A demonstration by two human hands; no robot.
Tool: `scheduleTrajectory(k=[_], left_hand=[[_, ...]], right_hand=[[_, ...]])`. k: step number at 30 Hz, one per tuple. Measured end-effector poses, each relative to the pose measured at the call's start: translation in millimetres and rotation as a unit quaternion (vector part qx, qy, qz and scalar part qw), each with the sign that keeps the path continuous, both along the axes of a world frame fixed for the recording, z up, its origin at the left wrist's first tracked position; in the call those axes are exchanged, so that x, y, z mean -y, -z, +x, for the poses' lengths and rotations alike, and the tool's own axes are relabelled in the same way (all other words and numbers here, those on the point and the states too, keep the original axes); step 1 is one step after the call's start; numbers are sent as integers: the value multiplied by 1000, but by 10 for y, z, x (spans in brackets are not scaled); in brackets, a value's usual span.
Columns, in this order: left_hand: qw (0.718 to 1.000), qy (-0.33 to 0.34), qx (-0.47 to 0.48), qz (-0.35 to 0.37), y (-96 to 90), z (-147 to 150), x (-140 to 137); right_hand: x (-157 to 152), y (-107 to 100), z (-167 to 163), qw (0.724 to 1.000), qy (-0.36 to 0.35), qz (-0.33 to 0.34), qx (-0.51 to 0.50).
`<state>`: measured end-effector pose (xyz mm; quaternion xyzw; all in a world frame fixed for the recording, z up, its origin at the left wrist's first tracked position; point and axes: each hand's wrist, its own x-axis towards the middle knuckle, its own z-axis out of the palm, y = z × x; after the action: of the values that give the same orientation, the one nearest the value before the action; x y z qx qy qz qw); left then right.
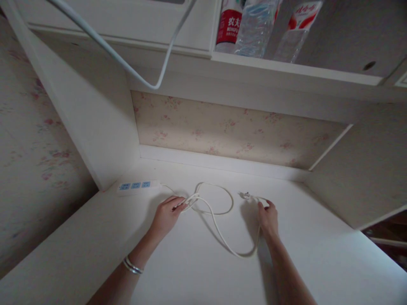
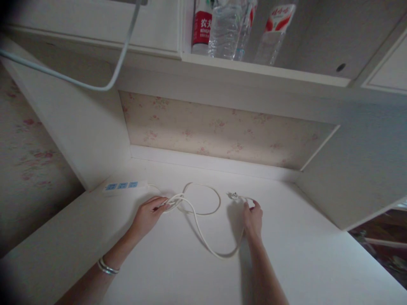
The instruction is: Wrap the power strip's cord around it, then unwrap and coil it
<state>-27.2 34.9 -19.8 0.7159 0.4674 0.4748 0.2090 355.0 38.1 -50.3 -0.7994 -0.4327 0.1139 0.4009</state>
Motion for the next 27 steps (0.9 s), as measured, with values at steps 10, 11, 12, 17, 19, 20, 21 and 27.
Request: scheduleTrajectory(k=[10, 11, 12, 17, 19, 20, 21, 27], left_hand=[[984, 121, -122, 36, -38, 156, 200], [982, 126, -132, 41, -33, 168, 212], [981, 130, -137, 45, -29, 179, 221], [981, 114, -153, 41, -39, 213, 256], [982, 92, -159, 34, -44, 218, 263], [983, 82, -161, 33, -42, 217, 262], [984, 74, -161, 33, -37, 215, 260], [985, 69, -155, 40, -24, 212, 239]], right_hand=[[304, -247, -171, 959, 124, 71, 246], [314, -273, -239, 959, 92, 102, 249], [326, -296, -329, 964, 51, 126, 229], [465, -376, -1074, 960, -252, 120, -4], [528, -398, -1396, 930, -357, 85, -31], [547, -409, -1530, 923, -374, 72, -51], [556, -419, -1641, 922, -376, 65, -71], [503, -456, -1896, 930, -345, 106, -69]])
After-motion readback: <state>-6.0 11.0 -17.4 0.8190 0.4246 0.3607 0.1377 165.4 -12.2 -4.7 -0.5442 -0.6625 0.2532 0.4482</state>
